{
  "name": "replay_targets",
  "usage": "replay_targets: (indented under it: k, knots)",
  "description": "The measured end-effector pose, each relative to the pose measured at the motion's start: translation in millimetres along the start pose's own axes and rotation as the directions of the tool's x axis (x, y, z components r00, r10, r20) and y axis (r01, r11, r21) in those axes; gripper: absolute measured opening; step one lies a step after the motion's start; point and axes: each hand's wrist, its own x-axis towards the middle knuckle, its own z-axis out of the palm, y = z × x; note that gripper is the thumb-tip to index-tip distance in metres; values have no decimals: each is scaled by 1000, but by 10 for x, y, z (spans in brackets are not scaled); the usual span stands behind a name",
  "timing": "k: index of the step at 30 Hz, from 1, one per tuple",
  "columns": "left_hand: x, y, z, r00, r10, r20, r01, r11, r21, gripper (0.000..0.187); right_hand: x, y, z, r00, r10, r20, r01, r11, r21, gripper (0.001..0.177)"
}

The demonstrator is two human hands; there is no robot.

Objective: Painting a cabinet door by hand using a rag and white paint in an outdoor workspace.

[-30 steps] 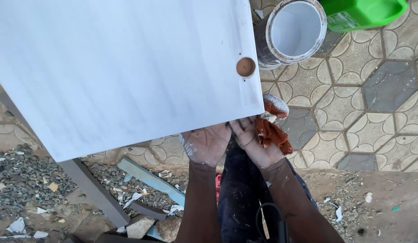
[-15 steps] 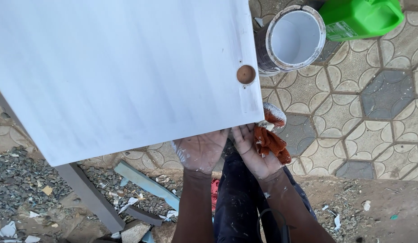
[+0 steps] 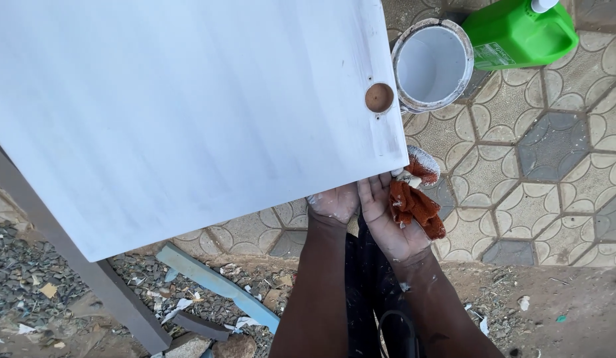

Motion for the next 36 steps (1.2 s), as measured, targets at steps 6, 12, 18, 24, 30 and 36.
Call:
replay_targets:
  k: [6, 12, 18, 24, 30, 36]
  knots:
    - [27, -33, -345, 997, 28, -75, -28, 1000, 3, 43, -73, 136, 153, 998, -28, -49, 25, 998, -53, 29]
    - [-8, -111, -609, 987, 55, -154, -53, 998, 18, 42, -138, 187, -31, 997, 13, -77, -12, 1000, 16, 25]
    - [107, 103, -529, 969, -28, -245, 43, 998, 54, 44, -115, 288, -44, 999, 10, -35, -10, 1000, -1, 25]
    - [172, 389, -589, 942, -171, -288, 193, 980, 49, 58, -38, 200, -274, 982, 33, -186, -28, 999, 30, 35]
    - [231, 499, -511, 937, -56, -345, 118, 980, 163, 68, 72, 214, -466, 979, 136, -153, -141, 990, -22, 46]
    - [-84, 801, 57, 962, -232, -140, 260, 937, 232, 56, 323, -263, -145, 960, 274, -49, -256, 798, -545, 43]
